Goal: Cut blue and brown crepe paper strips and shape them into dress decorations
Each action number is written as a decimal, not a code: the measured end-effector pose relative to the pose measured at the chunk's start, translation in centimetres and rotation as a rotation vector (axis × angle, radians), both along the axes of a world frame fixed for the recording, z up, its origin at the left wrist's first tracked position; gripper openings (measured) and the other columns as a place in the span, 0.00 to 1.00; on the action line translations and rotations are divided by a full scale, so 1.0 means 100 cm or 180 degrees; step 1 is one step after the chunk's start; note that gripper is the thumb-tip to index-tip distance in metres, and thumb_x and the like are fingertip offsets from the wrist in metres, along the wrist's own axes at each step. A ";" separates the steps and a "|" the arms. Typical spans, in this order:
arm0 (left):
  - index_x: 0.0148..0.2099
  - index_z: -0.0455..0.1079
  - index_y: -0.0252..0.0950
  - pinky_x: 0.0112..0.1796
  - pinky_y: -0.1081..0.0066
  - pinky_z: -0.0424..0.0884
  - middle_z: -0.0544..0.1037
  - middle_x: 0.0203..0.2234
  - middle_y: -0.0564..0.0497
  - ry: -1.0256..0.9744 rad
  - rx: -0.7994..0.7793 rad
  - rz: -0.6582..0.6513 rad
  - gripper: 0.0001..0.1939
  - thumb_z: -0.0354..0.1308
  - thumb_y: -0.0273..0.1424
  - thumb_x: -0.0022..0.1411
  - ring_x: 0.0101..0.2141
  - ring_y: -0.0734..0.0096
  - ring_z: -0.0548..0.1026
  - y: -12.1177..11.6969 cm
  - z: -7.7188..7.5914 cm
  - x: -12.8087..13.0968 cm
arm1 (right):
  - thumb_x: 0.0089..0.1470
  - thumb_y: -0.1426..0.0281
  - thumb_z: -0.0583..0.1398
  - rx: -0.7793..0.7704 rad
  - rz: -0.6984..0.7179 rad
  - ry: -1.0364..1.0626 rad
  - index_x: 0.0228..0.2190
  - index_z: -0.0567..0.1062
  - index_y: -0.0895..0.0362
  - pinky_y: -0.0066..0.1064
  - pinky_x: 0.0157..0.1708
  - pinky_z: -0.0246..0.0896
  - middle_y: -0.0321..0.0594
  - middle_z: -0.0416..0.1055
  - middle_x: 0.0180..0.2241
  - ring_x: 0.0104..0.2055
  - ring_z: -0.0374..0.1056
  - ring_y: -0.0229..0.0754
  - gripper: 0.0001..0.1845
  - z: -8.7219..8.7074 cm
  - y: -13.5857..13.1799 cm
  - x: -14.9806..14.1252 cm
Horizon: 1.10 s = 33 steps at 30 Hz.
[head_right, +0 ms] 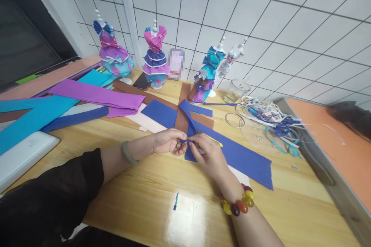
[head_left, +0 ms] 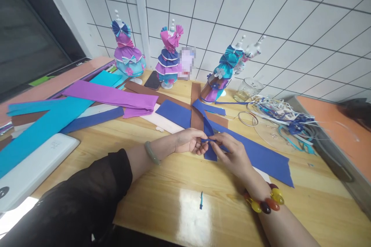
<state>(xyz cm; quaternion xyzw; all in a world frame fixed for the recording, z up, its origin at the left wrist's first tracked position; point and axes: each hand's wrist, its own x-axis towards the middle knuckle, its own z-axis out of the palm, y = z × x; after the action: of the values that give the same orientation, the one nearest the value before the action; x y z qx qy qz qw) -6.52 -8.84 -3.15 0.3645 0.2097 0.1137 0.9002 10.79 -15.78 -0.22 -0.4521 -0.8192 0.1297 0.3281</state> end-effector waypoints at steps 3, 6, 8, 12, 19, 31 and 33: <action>0.29 0.65 0.30 0.25 0.75 0.63 0.72 0.20 0.48 0.0049 0.0110 0.0036 0.10 0.52 0.34 0.54 0.21 0.75 0.70 -0.001 0.004 -0.001 | 0.54 0.72 0.53 0.0051 -0.0012 -0.0085 0.37 0.70 0.53 0.35 0.33 0.62 0.43 0.70 0.32 0.35 0.66 0.42 0.09 0.002 0.000 0.000; 0.36 0.64 0.31 0.21 0.75 0.62 0.73 0.23 0.47 0.0232 0.0430 0.0305 0.20 0.50 0.46 0.56 0.22 0.73 0.71 -0.002 0.014 -0.001 | 0.54 0.71 0.53 0.0035 -0.0197 -0.0086 0.36 0.70 0.53 0.34 0.32 0.62 0.43 0.70 0.32 0.33 0.66 0.42 0.08 0.002 0.000 0.001; 0.40 0.63 0.32 0.20 0.75 0.62 0.73 0.27 0.46 0.0373 0.0856 0.0721 0.25 0.47 0.51 0.56 0.21 0.74 0.71 -0.004 0.020 0.000 | 0.54 0.71 0.54 0.0006 -0.0302 -0.0053 0.35 0.70 0.53 0.33 0.31 0.62 0.42 0.70 0.31 0.31 0.66 0.41 0.07 0.002 0.000 0.003; 0.42 0.64 0.35 0.25 0.75 0.65 0.71 0.36 0.47 0.0645 0.2466 0.1395 0.21 0.56 0.44 0.52 0.28 0.74 0.71 -0.010 0.025 0.001 | 0.53 0.71 0.55 -0.0044 -0.0378 -0.0006 0.34 0.70 0.53 0.32 0.29 0.61 0.40 0.69 0.30 0.28 0.65 0.39 0.06 0.000 0.001 0.004; 0.40 0.70 0.37 0.48 0.65 0.58 0.73 0.37 0.45 0.0890 0.4624 0.1212 0.10 0.54 0.29 0.54 0.43 0.63 0.67 -0.016 0.026 -0.003 | 0.52 0.70 0.54 -0.0151 -0.0450 0.0034 0.34 0.69 0.53 0.32 0.29 0.61 0.40 0.69 0.30 0.27 0.65 0.40 0.06 -0.002 0.002 0.003; 0.38 0.70 0.36 0.43 0.68 0.60 0.73 0.32 0.45 0.1202 0.5360 0.1144 0.09 0.48 0.29 0.59 0.38 0.65 0.69 -0.011 0.013 -0.004 | 0.52 0.70 0.54 -0.0318 -0.0341 0.0126 0.35 0.69 0.53 0.31 0.28 0.60 0.40 0.69 0.31 0.27 0.65 0.39 0.07 -0.005 0.003 0.001; 0.37 0.69 0.36 0.41 0.69 0.60 0.73 0.32 0.46 0.1221 0.5473 0.1125 0.09 0.48 0.29 0.59 0.37 0.66 0.69 -0.010 0.012 -0.005 | 0.53 0.70 0.54 -0.0341 -0.0311 0.0039 0.35 0.69 0.53 0.31 0.28 0.60 0.40 0.68 0.31 0.28 0.65 0.40 0.07 -0.005 0.003 0.001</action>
<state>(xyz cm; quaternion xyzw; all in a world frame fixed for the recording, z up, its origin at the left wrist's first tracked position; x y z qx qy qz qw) -7.00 -9.89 -1.92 0.8876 0.2519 0.3054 0.2353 10.93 -15.47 -0.72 -0.5077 -0.7860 0.1600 0.3144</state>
